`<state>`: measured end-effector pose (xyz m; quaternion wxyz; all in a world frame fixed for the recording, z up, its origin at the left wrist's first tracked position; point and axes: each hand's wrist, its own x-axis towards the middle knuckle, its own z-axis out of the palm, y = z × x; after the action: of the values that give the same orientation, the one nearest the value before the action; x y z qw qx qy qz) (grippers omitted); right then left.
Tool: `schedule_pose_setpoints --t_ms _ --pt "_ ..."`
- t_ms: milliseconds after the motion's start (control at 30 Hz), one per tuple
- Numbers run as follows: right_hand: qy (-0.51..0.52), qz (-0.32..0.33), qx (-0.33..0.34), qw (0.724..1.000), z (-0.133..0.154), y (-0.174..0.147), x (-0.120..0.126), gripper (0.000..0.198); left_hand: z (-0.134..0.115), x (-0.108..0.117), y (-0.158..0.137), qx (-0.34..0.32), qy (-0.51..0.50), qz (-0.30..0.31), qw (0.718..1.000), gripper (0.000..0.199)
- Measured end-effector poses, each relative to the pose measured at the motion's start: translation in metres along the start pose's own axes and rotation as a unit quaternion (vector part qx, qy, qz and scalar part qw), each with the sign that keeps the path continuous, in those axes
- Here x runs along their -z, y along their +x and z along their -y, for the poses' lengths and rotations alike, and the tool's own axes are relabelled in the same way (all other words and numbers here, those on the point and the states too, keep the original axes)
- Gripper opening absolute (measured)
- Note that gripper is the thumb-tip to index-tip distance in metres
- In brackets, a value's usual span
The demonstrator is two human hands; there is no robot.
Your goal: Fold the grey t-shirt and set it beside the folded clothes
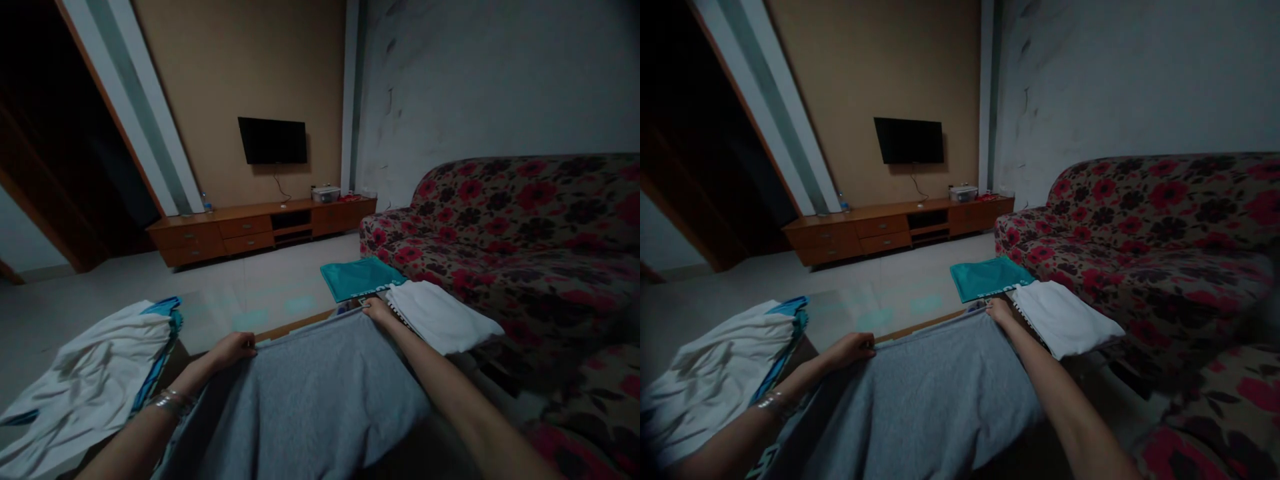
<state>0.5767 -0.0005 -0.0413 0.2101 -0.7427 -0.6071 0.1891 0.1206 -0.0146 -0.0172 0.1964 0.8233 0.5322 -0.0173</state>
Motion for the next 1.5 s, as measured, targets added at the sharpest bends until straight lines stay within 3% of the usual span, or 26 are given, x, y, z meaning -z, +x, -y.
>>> schedule_pose_setpoints --t_ms 167,333,467,567,633,700,800,933,1033,1133,1367,1500 --pt "-0.037 0.005 -0.055 0.998 -0.004 0.046 -0.029 0.021 0.016 -0.003 0.039 -0.012 -0.013 0.035 0.999 0.022" --pt "-0.056 -0.008 -0.058 0.997 -0.003 0.073 -0.035 0.027 0.019 -0.009 0.082 -0.006 0.002 0.036 0.999 0.021" --pt "-0.061 -0.019 -0.056 0.996 -0.011 0.072 -0.025 0.038 0.021 -0.016 0.101 0.000 0.048 0.035 0.998 0.022" --pt "-0.060 -0.014 -0.051 0.997 -0.028 0.048 -0.010 0.038 0.020 -0.021 0.100 0.005 0.064 0.021 0.998 0.029" --pt "-0.061 -0.003 -0.043 0.997 -0.044 0.016 0.002 0.035 0.013 -0.023 0.091 0.001 0.101 -0.030 0.994 0.037" --pt "-0.071 -0.001 -0.033 0.997 -0.061 -0.025 0.010 0.035 0.000 -0.027 0.072 0.001 0.160 -0.119 0.980 0.043" --pt "-0.111 -0.026 -0.030 0.993 -0.087 -0.095 0.010 0.040 -0.029 -0.042 0.027 0.026 0.213 -0.222 0.951 0.046" --pt "-0.175 -0.069 -0.099 0.977 -0.102 -0.162 -0.006 0.038 -0.057 -0.084 -0.047 0.056 0.192 -0.218 0.955 0.047" --pt "-0.180 -0.082 -0.153 0.968 -0.096 -0.180 -0.016 0.042 -0.066 -0.115 -0.086 0.078 0.169 -0.187 0.965 0.048" --pt "-0.176 -0.078 -0.171 0.966 -0.088 -0.178 -0.017 0.037 -0.070 -0.132 -0.104 0.096 0.154 -0.159 0.971 0.049" --pt "-0.244 -0.104 -0.211 0.941 -0.101 -0.181 0.004 0.031 -0.069 -0.133 -0.116 0.058 0.097 -0.135 0.984 0.050" --pt "-0.302 -0.184 -0.138 0.925 -0.090 -0.203 0.007 0.032 -0.068 -0.132 -0.125 0.026 0.052 -0.135 0.989 0.049"
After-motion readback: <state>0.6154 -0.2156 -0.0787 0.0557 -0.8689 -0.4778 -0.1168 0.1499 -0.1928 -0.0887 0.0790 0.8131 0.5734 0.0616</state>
